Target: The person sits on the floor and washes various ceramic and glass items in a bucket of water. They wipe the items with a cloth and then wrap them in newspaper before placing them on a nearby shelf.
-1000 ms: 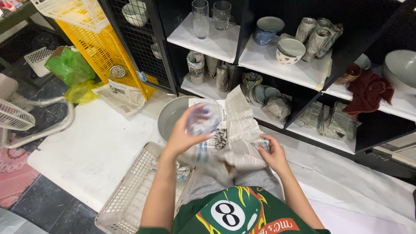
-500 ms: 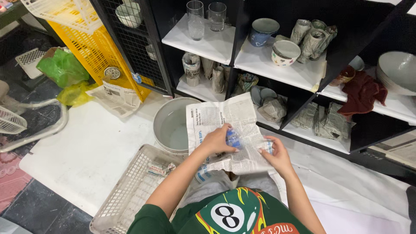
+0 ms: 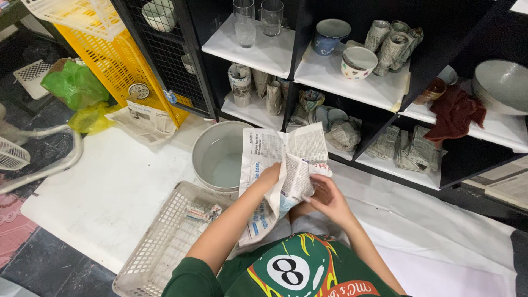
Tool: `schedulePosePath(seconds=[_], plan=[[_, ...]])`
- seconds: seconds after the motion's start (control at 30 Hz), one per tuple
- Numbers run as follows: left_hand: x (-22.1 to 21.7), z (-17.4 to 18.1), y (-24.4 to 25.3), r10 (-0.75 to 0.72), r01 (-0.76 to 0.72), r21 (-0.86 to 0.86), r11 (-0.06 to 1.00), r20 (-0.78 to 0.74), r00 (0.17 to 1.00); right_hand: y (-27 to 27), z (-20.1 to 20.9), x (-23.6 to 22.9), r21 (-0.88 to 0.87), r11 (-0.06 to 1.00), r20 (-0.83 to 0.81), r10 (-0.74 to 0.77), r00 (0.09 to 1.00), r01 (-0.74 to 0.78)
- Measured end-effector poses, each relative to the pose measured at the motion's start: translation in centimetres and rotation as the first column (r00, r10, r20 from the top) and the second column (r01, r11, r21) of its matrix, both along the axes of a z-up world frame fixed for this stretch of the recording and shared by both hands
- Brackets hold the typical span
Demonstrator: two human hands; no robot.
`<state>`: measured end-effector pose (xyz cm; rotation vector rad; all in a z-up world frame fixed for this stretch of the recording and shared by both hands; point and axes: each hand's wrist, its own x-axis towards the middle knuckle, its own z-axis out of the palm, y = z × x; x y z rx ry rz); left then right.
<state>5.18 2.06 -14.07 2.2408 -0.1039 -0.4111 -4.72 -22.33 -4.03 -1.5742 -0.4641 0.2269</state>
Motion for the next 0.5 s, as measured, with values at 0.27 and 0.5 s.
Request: schedulePosePath(seconds=[0.27,0.5], plan=[[-2.9,2.8,1.2,-0.154,0.206,-0.029,0.978,0.567,0.809,3.9,-1.6,0.8,-0.32,0.896,0.287,-0.218,0.933,0.308],[-9.5,7.4,7.3,0.079,0.07,-0.27,0.96,0.504,0.86,5.5,-0.6,1.9,-0.297,0.891,-0.007,-0.362,0.932,0.344]])
